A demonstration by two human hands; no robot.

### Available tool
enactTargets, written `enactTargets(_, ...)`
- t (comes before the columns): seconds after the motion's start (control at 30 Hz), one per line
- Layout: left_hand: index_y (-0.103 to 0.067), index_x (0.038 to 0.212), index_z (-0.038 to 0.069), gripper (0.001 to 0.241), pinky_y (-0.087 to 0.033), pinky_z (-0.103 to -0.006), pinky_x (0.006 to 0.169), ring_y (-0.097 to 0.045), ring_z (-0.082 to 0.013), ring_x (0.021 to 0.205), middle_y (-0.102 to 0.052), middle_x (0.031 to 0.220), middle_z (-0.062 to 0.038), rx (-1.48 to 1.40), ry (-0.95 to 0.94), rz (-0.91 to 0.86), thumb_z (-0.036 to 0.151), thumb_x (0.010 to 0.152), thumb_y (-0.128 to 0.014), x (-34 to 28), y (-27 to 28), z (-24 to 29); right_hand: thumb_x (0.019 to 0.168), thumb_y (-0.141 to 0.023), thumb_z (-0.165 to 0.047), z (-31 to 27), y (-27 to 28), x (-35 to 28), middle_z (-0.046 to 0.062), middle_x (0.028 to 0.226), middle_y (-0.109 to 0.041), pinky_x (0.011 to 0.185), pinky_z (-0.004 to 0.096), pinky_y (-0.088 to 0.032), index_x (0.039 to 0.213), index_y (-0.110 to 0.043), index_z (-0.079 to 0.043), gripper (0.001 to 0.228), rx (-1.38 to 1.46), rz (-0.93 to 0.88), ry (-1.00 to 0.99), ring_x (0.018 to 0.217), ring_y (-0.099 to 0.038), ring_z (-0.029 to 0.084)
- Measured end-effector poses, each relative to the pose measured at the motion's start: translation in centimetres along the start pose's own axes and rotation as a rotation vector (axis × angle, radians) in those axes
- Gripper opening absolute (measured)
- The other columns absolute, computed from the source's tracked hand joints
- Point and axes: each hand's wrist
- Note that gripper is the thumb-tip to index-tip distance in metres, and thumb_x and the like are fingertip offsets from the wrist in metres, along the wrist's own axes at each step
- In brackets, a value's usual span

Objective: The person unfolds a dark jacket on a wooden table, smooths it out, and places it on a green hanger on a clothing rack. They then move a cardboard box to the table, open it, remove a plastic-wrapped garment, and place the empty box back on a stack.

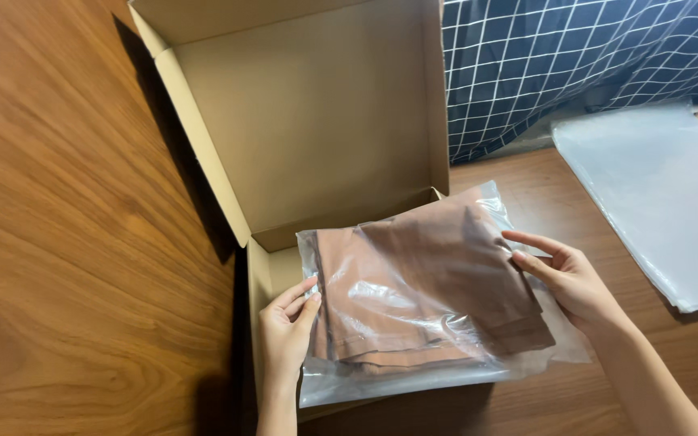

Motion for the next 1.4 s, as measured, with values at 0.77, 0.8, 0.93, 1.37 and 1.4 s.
enactTargets(0.77, -0.066, 0.089, 0.009, 0.014, -0.037, -0.0174, 0.050, -0.037, -0.0020, 0.044, -0.062, 0.053, 0.003, -0.009, -0.193, -0.144, 0.007, 0.076, -0.060, -2.3, -29.1, -4.8, 0.083, -0.054, -0.019, 1.5, 28.9, 6.6, 0.003, 0.078, -0.061, 0.068, 0.022, -0.044, 0.139, -0.039, -0.015, 0.058, -0.011, 0.202, -0.027, 0.078, -0.057, 0.010)
enactTargets(0.8, -0.067, 0.086, 0.010, 0.014, -0.034, -0.0180, 0.045, -0.035, -0.0021, 0.043, -0.064, 0.055, 0.003, 0.023, -0.157, -0.102, 0.007, 0.075, -0.060, -1.8, -30.1, -5.2, 0.083, -0.055, -0.018, 2.1, 29.4, 7.7, 0.005, 0.078, -0.061, 0.068, 0.023, -0.044, 0.138, -0.040, -0.014, 0.058, -0.021, 0.206, -0.012, 0.078, -0.057, 0.011)
enactTargets(0.93, -0.067, 0.081, 0.013, 0.014, -0.033, -0.0186, 0.047, -0.030, -0.0033, 0.042, -0.053, 0.044, 0.008, 0.081, -0.102, -0.018, 0.007, 0.074, -0.057, -0.7, -32.4, -6.1, 0.080, -0.058, -0.020, 4.4, 31.4, 11.9, -0.005, 0.062, -0.054, 0.076, 0.021, -0.042, 0.138, -0.040, -0.013, 0.061, -0.042, 0.163, 0.007, 0.081, -0.057, 0.007)
enactTargets(1.37, -0.066, 0.097, 0.019, 0.032, -0.049, -0.0299, 0.078, -0.064, -0.0200, 0.089, -0.070, 0.080, -0.006, 0.186, 0.063, 0.157, 0.006, 0.073, -0.049, 3.7, -35.3, -9.4, 0.086, -0.056, -0.015, 8.2, 31.0, 18.8, 0.024, 0.106, -0.056, 0.086, 0.042, -0.040, 0.138, -0.037, -0.016, 0.056, 0.044, 0.131, -0.055, 0.099, -0.053, 0.028)
enactTargets(1.4, -0.066, 0.099, 0.017, 0.034, -0.048, -0.0319, 0.080, -0.063, -0.0227, 0.091, -0.070, 0.081, -0.008, 0.199, 0.051, 0.158, 0.005, 0.074, -0.047, 4.0, -35.3, -10.0, 0.086, -0.056, -0.016, 8.3, 31.0, 18.9, 0.026, 0.106, -0.055, 0.086, 0.044, -0.039, 0.139, -0.036, -0.017, 0.056, 0.020, 0.151, -0.065, 0.099, -0.053, 0.031)
Point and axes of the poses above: each hand's wrist, its own x-axis towards the middle knuckle, its own y-axis out of the back of the hand, z = x × y
